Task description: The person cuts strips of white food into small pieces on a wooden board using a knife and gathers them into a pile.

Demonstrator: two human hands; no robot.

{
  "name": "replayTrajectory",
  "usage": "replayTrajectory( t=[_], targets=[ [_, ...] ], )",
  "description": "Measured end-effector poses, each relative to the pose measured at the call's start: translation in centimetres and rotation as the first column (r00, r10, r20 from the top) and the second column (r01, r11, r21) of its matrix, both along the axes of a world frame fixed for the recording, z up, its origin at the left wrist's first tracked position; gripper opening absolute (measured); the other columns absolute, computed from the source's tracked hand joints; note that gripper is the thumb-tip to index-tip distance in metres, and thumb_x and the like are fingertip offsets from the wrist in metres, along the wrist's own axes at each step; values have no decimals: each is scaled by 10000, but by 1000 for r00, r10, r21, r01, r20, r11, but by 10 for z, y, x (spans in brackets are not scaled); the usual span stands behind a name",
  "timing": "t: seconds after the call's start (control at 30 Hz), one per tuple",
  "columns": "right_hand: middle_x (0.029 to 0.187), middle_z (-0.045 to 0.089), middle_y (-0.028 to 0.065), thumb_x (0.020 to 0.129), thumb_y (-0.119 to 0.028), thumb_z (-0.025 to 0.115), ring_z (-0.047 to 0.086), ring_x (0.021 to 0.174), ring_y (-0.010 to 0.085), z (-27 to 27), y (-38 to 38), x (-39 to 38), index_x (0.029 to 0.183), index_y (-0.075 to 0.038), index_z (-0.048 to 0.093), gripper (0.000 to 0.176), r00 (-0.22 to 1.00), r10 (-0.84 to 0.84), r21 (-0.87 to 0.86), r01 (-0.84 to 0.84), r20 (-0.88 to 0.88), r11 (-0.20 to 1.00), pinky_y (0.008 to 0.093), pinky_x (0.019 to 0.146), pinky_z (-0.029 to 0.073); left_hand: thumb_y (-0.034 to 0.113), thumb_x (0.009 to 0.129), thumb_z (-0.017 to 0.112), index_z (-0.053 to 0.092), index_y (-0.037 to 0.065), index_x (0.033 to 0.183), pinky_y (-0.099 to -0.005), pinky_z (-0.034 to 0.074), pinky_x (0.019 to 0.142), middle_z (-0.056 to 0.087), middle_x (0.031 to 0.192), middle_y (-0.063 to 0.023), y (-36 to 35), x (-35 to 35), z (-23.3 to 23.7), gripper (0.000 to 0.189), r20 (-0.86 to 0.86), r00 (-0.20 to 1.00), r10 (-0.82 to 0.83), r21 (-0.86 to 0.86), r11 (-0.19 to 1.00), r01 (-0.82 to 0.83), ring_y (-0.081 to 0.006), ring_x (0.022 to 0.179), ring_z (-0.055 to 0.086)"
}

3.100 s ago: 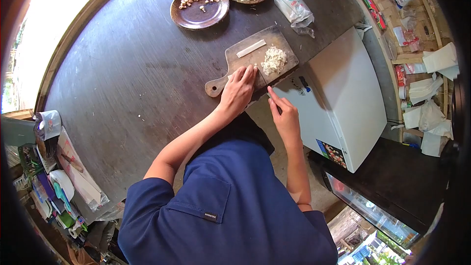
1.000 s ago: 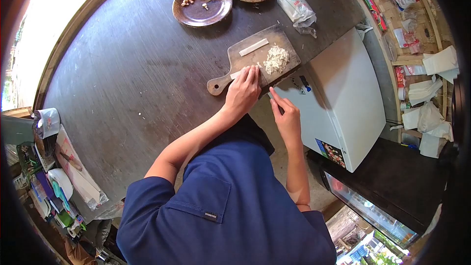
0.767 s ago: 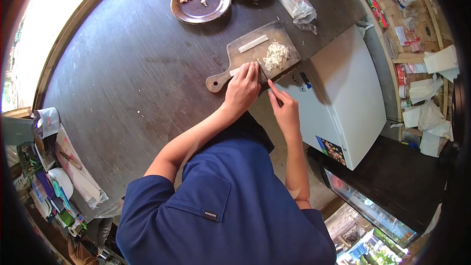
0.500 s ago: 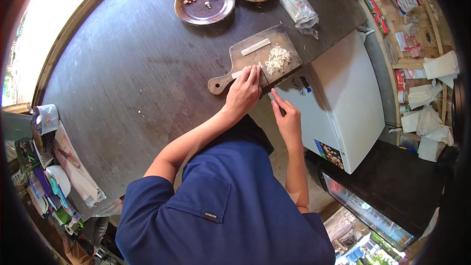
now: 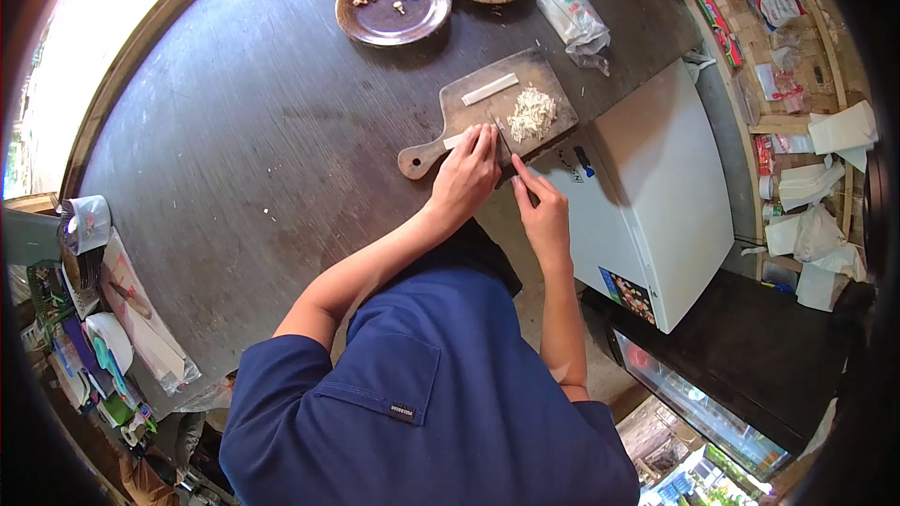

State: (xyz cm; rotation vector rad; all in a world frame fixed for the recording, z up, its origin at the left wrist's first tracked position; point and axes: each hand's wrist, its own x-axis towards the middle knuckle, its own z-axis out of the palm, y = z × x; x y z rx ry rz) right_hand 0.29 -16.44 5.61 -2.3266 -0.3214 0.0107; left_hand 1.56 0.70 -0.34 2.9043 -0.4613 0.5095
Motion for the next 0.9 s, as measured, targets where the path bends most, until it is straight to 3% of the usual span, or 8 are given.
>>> replayTrajectory(
  t=[0.07, 0.13, 0.23, 0.27, 0.33, 0.43, 0.73, 0.9],
  targets=[
    [864, 672, 171, 1033, -112, 698, 584, 700, 270, 6, -1, -4, 1423, -176, 715, 395, 1000, 6, 5, -6, 10, 1000, 385, 728, 518, 289, 925, 640, 598, -145, 1399, -416, 414, 1216, 641, 1398, -240, 1, 0, 0, 643, 18, 1000, 4, 24, 1000, -5, -342, 1357, 549],
    [1003, 737, 222, 1037, -125, 694, 700, 827, 342, 20, -4, -13, 1417, -171, 717, 383, 986, -51, -129, 31, -156, 991, 397, 796, 551, 299, 930, 626, 604, -143, 1397, -415, 402, 1223, 651, 1386, -237, 1, 0, -1, 643, 28, 1000, 2, 59, 998, -4, -338, 1353, 553],
    [986, 736, 216, 1039, -126, 694, 697, 814, 333, 22, -6, -14, 1414, -171, 720, 379, 979, -64, -134, 38, -195, 990, 395, 785, 548, 300, 926, 624, 604, -146, 1398, -418, 406, 1220, 653, 1384, -238, 0, 0, 0, 649, 19, 1000, 22, 5, 1000, -22, -339, 1341, 560],
    [986, 736, 216, 1039, -126, 694, 697, 814, 333, 16, -6, -13, 1414, -171, 720, 379, 979, -65, -135, 39, -195, 990, 395, 785, 548, 300, 926, 624, 604, -146, 1398, -418, 406, 1220, 653, 1384, -238, 0, -1, 1, 649, 19, 1000, 21, 4, 1000, -21, -339, 1341, 560],
    [838, 665, 159, 1039, -122, 696, 578, 691, 244, 0, 0, -5, 1419, -178, 720, 385, 1000, -6, -3, 6, 1, 1000, 375, 710, 510, 291, 926, 624, 606, -150, 1387, -418, 410, 1216, 654, 1382, -239, 1, 0, 5, 638, 24, 1000, 2, 39, 999, -3, -341, 1328, 567],
    [763, 577, 120, 1039, -121, 697, 474, 652, 201, -2, 5, 0, 1424, -178, 717, 390, 999, -6, 39, 5, 33, 999, 367, 661, 471, 278, 932, 614, 604, -159, 1379, -418, 413, 1214, 653, 1379, -245, 2, -1, 4, 626, 42, 999, -14, 68, 998, 11, -344, 1326, 568],
    [767, 584, 136, 1040, -118, 695, 491, 655, 221, 5, -3, -12, 1428, -175, 712, 392, 999, -26, -62, 23, -48, 998, 373, 665, 479, 276, 942, 601, 613, -164, 1359, -422, 419, 1212, 656, 1370, -258, 2, 0, 1, 606, 41, 999, -3, 23, 1000, 3, -357, 1334, 572],
    [777, 601, 145, 1039, -119, 696, 524, 660, 226, 4, 2, -8, 1425, -175, 714, 391, 999, -25, 12, 25, -24, 1000, 376, 680, 494, 213, 933, 670, 593, -152, 1375, -426, 411, 1221, 621, 1418, -249, 2, 0, 0, 578, -5, 1000, -11, -63, 998, 11, -368, 1357, 546]
  ],
)
